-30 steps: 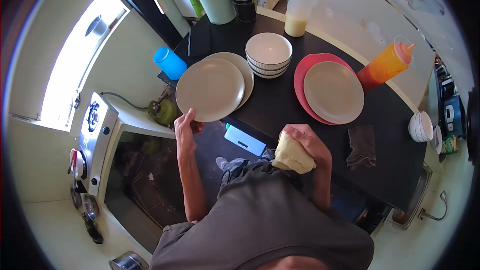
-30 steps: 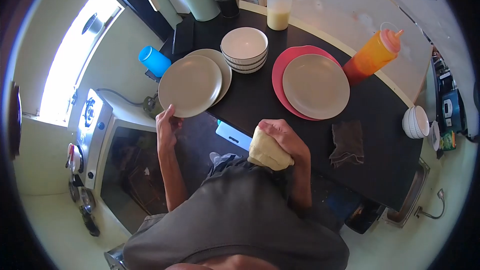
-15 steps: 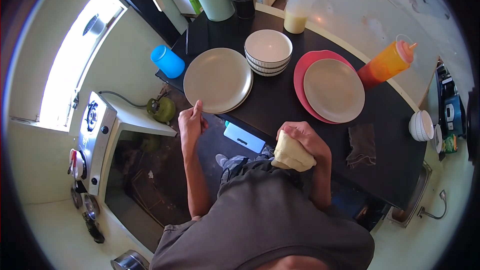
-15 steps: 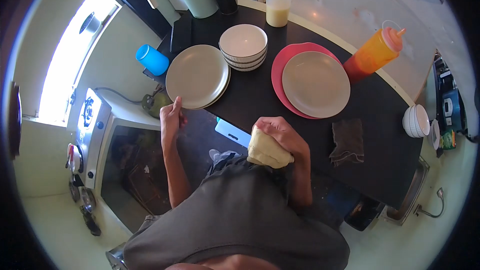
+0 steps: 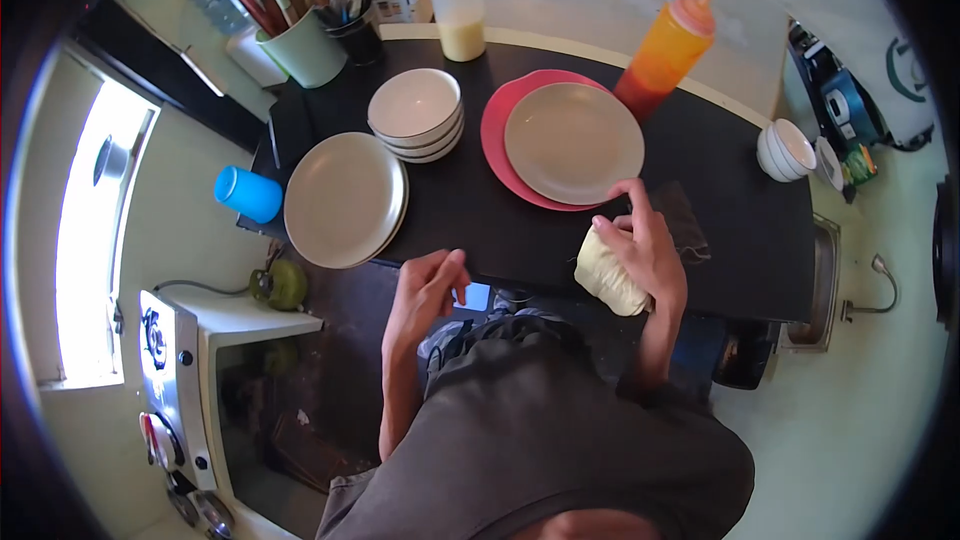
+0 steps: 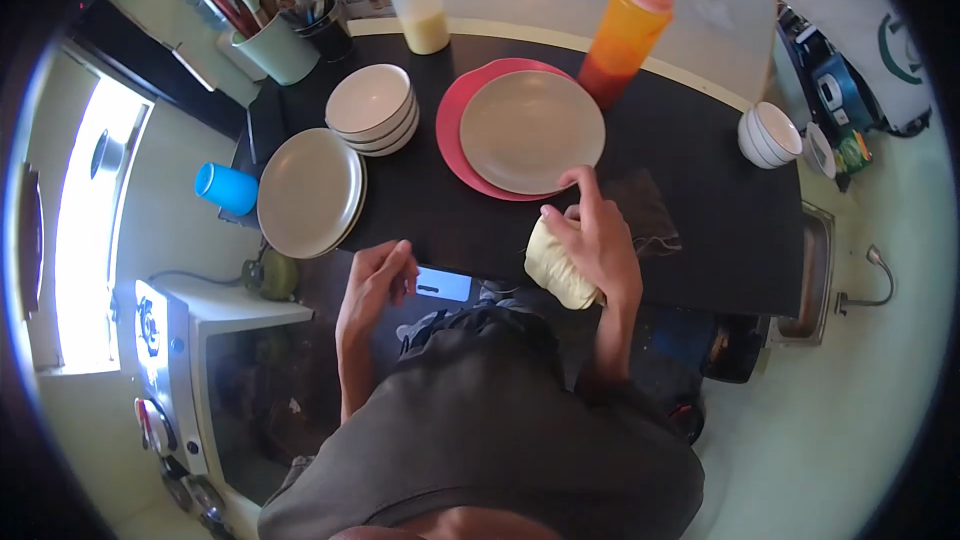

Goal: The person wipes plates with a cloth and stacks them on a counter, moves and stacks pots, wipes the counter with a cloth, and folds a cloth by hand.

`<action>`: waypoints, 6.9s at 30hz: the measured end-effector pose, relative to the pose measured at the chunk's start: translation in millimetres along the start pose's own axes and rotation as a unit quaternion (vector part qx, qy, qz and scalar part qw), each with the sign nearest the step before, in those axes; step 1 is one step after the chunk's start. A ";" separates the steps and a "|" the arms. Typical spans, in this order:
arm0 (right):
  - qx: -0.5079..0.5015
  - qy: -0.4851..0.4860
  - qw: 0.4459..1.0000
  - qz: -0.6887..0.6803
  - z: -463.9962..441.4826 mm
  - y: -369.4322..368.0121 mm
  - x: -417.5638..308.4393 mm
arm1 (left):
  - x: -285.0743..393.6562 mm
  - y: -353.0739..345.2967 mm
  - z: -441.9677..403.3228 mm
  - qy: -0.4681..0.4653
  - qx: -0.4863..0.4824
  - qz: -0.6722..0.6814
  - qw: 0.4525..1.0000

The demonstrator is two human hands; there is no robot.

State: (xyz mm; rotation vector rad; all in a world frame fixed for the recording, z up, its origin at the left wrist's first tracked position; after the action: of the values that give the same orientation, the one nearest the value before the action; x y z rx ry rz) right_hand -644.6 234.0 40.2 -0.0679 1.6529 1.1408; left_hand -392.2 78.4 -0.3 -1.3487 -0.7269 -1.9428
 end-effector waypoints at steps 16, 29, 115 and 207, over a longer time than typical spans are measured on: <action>0.025 -0.086 0.996 -0.027 -80.3 -0.2 53.4 | 16.0 -75.4 -89.6 -0.183 0.169 -0.309 0.918; 0.161 -0.047 0.986 -0.014 -61.2 17.9 21.5 | 7.1 -70.4 -89.5 -0.277 0.267 -0.202 0.901; 0.395 0.149 0.906 -0.018 334.0 -80.2 -71.7 | -128.5 39.7 215.8 0.060 -0.062 0.358 0.930; -0.006 0.562 0.816 0.135 529.0 -454.1 -396.0 | -178.2 524.1 387.9 0.043 -0.172 0.388 0.904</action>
State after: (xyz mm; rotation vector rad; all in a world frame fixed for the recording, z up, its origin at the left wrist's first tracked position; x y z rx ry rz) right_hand 153.9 169.5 75.8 -0.6436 2.7606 1.4351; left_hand 283.6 73.8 -7.6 -1.4413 0.2188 -1.4792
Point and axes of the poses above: each hand's wrist, its own z-axis away from the middle knuckle, its own y-axis out of the back of the hand, x = y × z, the point moved 3 cm from there along -z, towards the middle knuckle, and after that the axes turned 8 degrees about x, right-handed, at the moved point
